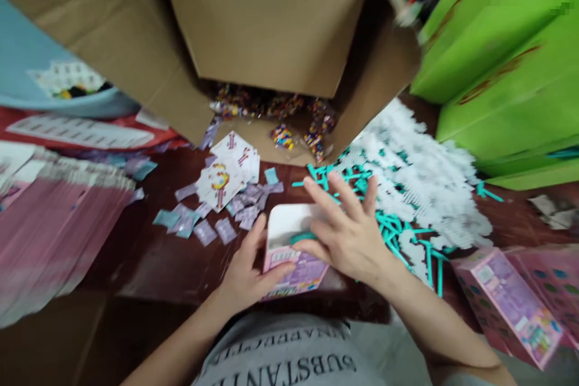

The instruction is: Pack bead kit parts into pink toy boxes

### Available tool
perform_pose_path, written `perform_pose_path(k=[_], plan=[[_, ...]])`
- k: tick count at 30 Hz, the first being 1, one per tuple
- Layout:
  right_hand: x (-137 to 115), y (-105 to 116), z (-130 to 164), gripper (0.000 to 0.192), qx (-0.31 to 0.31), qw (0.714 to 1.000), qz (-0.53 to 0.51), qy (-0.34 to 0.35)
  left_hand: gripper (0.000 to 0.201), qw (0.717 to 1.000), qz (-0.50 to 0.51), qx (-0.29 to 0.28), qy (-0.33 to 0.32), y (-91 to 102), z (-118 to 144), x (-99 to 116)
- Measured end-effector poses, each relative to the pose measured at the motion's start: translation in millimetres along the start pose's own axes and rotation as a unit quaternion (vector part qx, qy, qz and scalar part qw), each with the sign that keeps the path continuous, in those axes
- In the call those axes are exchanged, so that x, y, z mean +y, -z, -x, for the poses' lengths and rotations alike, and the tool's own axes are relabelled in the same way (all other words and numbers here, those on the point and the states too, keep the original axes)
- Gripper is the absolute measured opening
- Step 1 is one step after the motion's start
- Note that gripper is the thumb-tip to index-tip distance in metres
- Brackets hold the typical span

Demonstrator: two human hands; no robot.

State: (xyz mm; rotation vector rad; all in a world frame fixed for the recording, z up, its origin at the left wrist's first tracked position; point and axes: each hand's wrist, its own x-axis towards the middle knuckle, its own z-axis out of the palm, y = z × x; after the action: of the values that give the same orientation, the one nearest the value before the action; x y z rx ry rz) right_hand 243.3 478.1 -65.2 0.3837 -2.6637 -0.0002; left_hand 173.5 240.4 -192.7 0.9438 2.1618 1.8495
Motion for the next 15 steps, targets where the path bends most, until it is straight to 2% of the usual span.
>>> perform_pose_path(k=[4, 6, 9, 11, 13, 15], plan=[[10, -5, 7, 0.041, 0.002, 0.999, -0.006, -0.038, 0.089, 0.997, -0.046, 0.056, -0.028, 8.0, -10, -2], [11, -7, 9, 0.04, 0.006, 0.998, -0.022, -0.052, 0.087, 0.996, -0.059, 0.046, -0.052, 9.8, -14, -1], [8, -2, 13, 0.037, 0.008, 0.999, -0.037, -0.022, 0.086, 0.992, -0.065, 0.023, -0.107, 8.4, -18, 5], [11, 3, 18, 0.034, 0.029, 0.998, -0.055, -0.011, 0.089, 0.984, -0.068, 0.046, -0.156, 6.9, -20, 11], [16, 3, 24, 0.04, 0.059, 0.99, -0.116, -0.045, 0.097, 0.975, -0.065, 0.077, -0.197, 6.3, -22, 16], [19, -3, 33, 0.058, 0.069, 0.962, -0.248, -0.095, 0.101, 0.974, -0.063, 0.084, -0.199, 6.4, -21, 19]])
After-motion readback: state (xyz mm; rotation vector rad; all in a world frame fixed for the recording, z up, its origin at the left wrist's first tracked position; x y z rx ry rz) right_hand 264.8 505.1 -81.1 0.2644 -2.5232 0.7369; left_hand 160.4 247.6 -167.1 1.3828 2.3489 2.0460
